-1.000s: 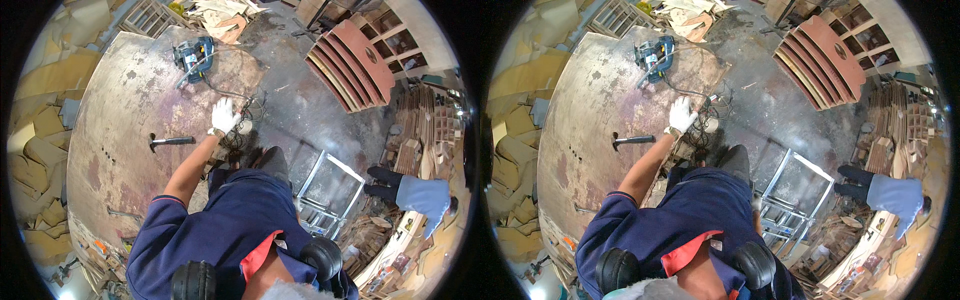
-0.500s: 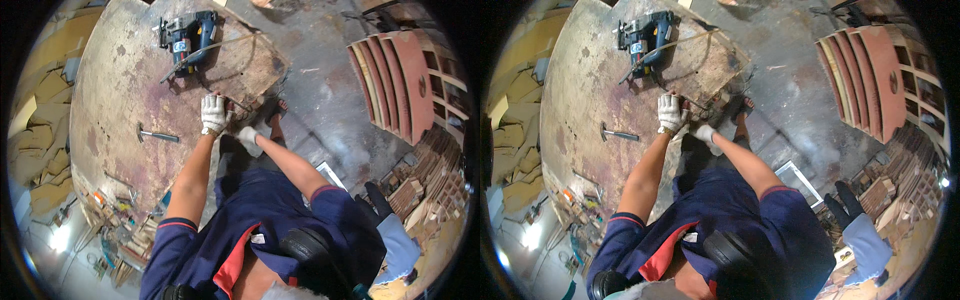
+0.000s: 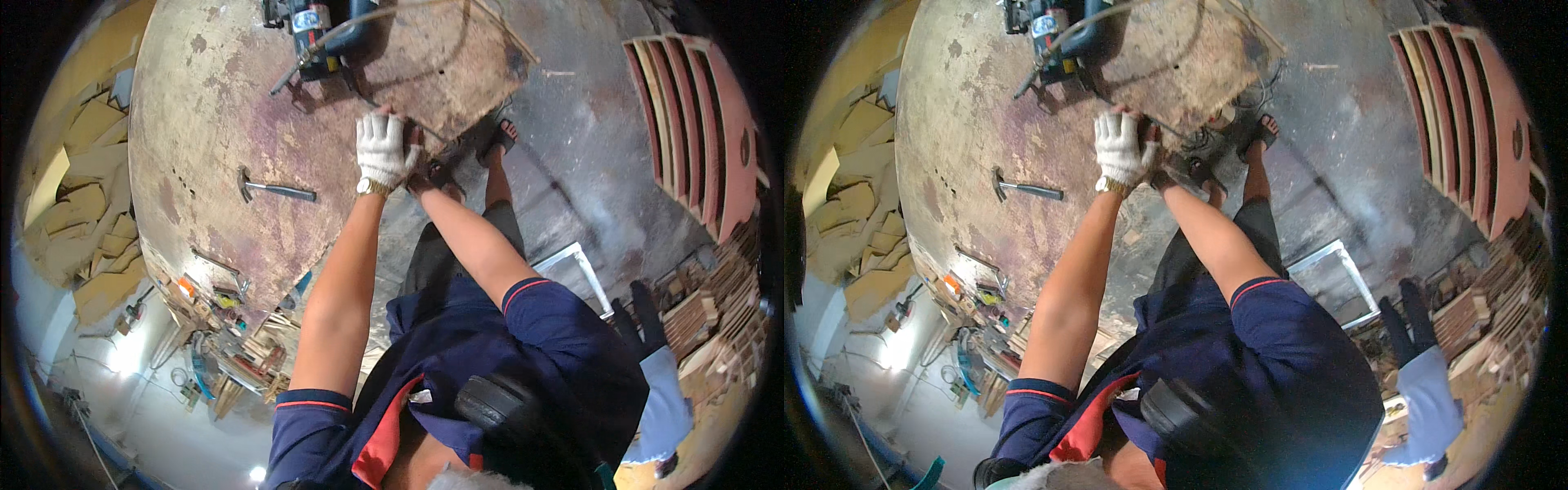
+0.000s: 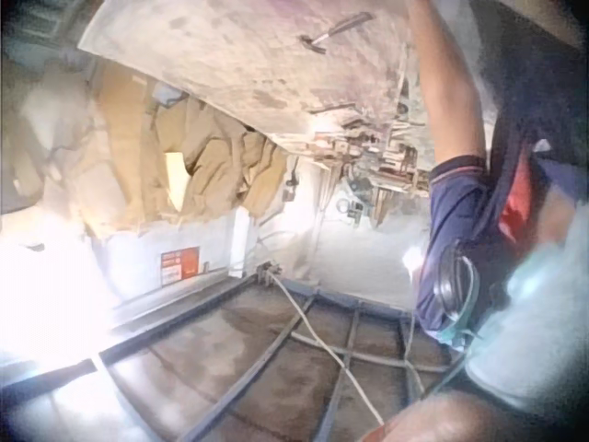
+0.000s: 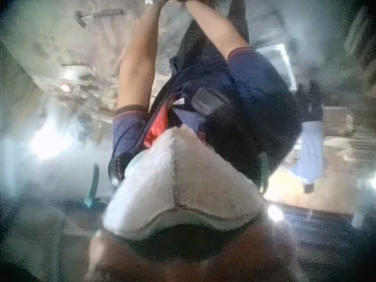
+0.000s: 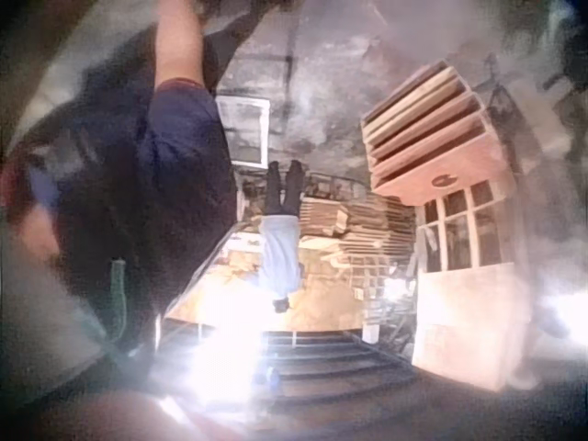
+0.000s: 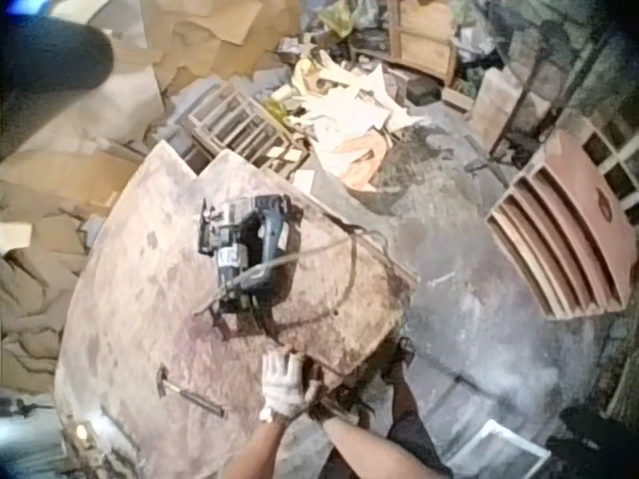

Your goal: The person assembles a metal frame by tightening bolts with a wrench and smoothing the frame with a power sander. The person uses gloves and works on the floor in a workshop.

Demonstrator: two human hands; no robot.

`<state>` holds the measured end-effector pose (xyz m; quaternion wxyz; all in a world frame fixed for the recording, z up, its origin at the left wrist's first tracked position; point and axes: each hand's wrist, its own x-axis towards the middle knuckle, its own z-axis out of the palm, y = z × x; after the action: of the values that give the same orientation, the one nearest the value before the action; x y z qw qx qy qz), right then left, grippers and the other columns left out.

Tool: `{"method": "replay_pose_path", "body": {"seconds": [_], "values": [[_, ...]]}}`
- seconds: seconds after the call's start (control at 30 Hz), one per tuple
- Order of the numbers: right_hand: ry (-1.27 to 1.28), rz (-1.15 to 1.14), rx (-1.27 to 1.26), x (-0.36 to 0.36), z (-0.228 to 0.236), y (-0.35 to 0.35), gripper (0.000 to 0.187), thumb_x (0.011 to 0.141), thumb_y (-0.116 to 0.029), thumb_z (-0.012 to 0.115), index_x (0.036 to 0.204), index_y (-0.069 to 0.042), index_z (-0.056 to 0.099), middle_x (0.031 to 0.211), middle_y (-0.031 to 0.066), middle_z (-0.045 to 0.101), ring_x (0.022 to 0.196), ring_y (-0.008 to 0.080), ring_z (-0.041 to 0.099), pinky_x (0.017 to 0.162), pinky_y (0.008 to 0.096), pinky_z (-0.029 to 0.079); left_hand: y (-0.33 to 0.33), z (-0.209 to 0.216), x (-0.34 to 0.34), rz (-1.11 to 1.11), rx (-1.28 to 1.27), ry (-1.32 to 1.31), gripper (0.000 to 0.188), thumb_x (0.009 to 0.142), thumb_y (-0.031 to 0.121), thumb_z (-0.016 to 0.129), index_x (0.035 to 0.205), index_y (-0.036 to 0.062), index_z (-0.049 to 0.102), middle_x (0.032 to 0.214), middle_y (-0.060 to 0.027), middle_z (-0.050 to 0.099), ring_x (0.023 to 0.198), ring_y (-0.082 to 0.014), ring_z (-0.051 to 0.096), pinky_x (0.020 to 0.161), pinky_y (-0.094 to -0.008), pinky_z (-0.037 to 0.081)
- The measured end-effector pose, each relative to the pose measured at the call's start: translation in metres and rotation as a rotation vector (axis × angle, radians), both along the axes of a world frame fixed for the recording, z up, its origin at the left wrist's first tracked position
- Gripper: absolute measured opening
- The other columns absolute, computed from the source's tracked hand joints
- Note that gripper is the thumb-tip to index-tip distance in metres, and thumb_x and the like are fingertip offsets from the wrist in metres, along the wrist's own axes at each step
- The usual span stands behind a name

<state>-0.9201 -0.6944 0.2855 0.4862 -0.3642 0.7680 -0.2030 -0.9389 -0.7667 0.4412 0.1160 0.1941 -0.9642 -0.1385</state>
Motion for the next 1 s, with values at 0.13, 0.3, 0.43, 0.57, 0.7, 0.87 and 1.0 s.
{"method": "replay_pose_path", "body": {"seconds": [0.13,0.3,0.43,0.57,0.7,0.87,1.0], "values": [[-0.016,-0.093,-0.061,0.006,0.001,0.006,0.044,0.102,-0.027,0.052,0.139,-0.003,0.051,0.14,0.0176,0.055,0.127,0.0306,0.051,0.107,0.0411,0.04,0.0,-0.008,0.0,0.011,-0.04,0.057,0.029,0.082,0.026,0.07,0.1,0.0044,0.061,0.113,-0.0231,0.059,0.104,-0.0429,0.055,0.089,-0.0545,0.044],[-0.223,-0.372,-0.29,0.018,-0.002,0.058,0.045,0.104,-0.026,0.051,0.143,-0.003,0.048,0.144,0.0164,0.052,0.13,0.0285,0.048,0.11,0.0404,0.038,-0.004,-0.015,0.003,0.037,0.056,0.228,0.029,0.08,0.016,0.068,0.105,0.0021,0.061,0.112,-0.0232,0.06,0.108,-0.0449,0.056,0.093,-0.0538,0.045],[-0.715,-0.931,-0.37,0.041,-0.014,0.123,0.045,0.098,-0.02,0.059,0.139,-0.002,0.052,0.134,0.0177,0.06,0.121,0.0303,0.057,0.104,0.0389,0.044,0.021,-0.005,0.045,0.213,0.14,0.539,0.03,0.074,0.001,0.062,0.105,0.0019,0.061,0.101,-0.0222,0.061,0.098,-0.0436,0.059,0.087,-0.0497,0.048],[-0.434,-0.873,-0.222,0.053,-0.028,0.158,0.049,0.095,-0.02,0.062,0.137,0.003,0.052,0.133,0.016,0.061,0.124,0.0256,0.056,0.103,0.0353,0.045,0.069,0.009,0.131,-0.017,0.37,0.119,0.024,0.072,-0.002,0.062,0.095,0.0031,0.061,0.092,-0.0175,0.06,0.085,-0.0381,0.059,0.073,-0.0447,0.05],[-0.272,-0.747,-0.127,0.054,-0.04,0.161,0.046,0.096,-0.022,0.06,0.135,0.003,0.054,0.132,0.0169,0.062,0.125,0.0293,0.057,0.103,0.0372,0.045,0.092,-0.024,0.158,0.046,0.303,-0.213,0.015,0.087,0.013,0.062,0.099,0.0033,0.063,0.084,-0.0209,0.064,0.084,-0.0415,0.061,0.074,-0.0467,0.049],[-0.449,-0.76,-0.141,0.053,-0.057,0.163,0.054,0.095,-0.032,0.057,0.14,-0.003,0.051,0.137,0.0206,0.059,0.127,0.0353,0.054,0.105,0.0396,0.043,0.07,-0.075,0.141,0.397,0.342,-0.732,0.051,0.095,0.039,0.055,0.133,0.0044,0.054,0.112,-0.0282,0.066,0.109,-0.0414,0.062,0.089,-0.0495,0.05],[-0.381,-0.692,-0.073,0.053,-0.07,0.165,0.059,0.097,-0.038,0.054,0.145,-0.005,0.047,0.143,0.0223,0.055,0.13,0.038,0.052,0.107,0.0418,0.043,0.052,-0.121,0.125,0.307,0.238,-0.806,0.072,0.096,0.044,0.053,0.156,0.0113,0.03,0.149,-0.0235,0.047,0.135,-0.0388,0.049,0.107,-0.0495,0.044]]}}
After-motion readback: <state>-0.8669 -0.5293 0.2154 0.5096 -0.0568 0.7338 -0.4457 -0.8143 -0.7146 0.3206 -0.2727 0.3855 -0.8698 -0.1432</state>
